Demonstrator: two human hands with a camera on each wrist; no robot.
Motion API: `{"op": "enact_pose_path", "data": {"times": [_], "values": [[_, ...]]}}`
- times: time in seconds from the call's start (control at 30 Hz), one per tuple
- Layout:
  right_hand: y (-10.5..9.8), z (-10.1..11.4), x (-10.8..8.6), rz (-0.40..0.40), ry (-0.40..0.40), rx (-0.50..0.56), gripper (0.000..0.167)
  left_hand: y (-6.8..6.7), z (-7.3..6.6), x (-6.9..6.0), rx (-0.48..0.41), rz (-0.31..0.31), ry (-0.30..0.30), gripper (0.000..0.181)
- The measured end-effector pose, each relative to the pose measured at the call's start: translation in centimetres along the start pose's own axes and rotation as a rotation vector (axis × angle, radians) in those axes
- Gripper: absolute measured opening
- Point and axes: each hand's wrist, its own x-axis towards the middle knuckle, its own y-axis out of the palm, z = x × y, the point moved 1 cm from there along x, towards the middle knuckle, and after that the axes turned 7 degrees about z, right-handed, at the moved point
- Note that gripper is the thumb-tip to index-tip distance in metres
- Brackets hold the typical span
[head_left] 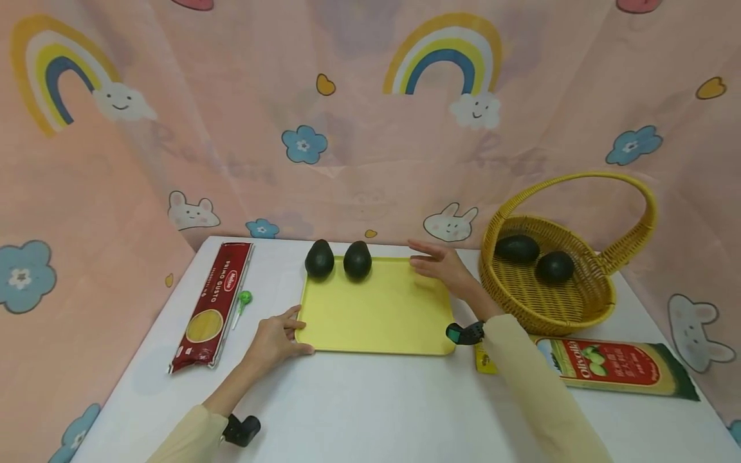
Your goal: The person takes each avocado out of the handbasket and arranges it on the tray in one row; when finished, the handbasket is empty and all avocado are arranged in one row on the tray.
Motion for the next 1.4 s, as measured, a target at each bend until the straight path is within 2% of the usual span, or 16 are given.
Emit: {"op": "enact_pose_path", "data": {"times": [0.3, 0.63, 0.77, 1.0, 1.2, 1.4], "values": [[-1.4, 0.4, -2.0, -0.019, 0.017, 0.012, 0.058, 0.0, -0.1, -0.1, 0.007, -0.003, 0.005, 0.053], [-3.5, 0.4, -4.9, -0.031, -0.015, 0.044, 0.058, -0.2, -0.1, -0.2, -0.001, 0.001, 0.005, 0.053], [-4.1, 0.8, -6.2, -0.050, -0.031, 0.098, 0.058, -0.2, 0.0, -0.2, -0.006, 0.001, 0.004, 0.053], [-5.5, 1.2, -8.3, -0.017, -0.076, 0.155, 0.049, -0.1, 0.1, -0.1, -0.001, 0.001, 0.002, 0.054], [-6.9, 1.6, -10.1, 0.031, -0.081, 0.240, 0.049, -0.2, 0.0, -0.1, 0.018, -0.001, 0.003, 0.054], [-9.3, 1.5, -12.0, 0.054, -0.068, 0.161, 0.048, -0.2, -0.2, -0.2, -0.003, 0.008, 0.009, 0.054]]}}
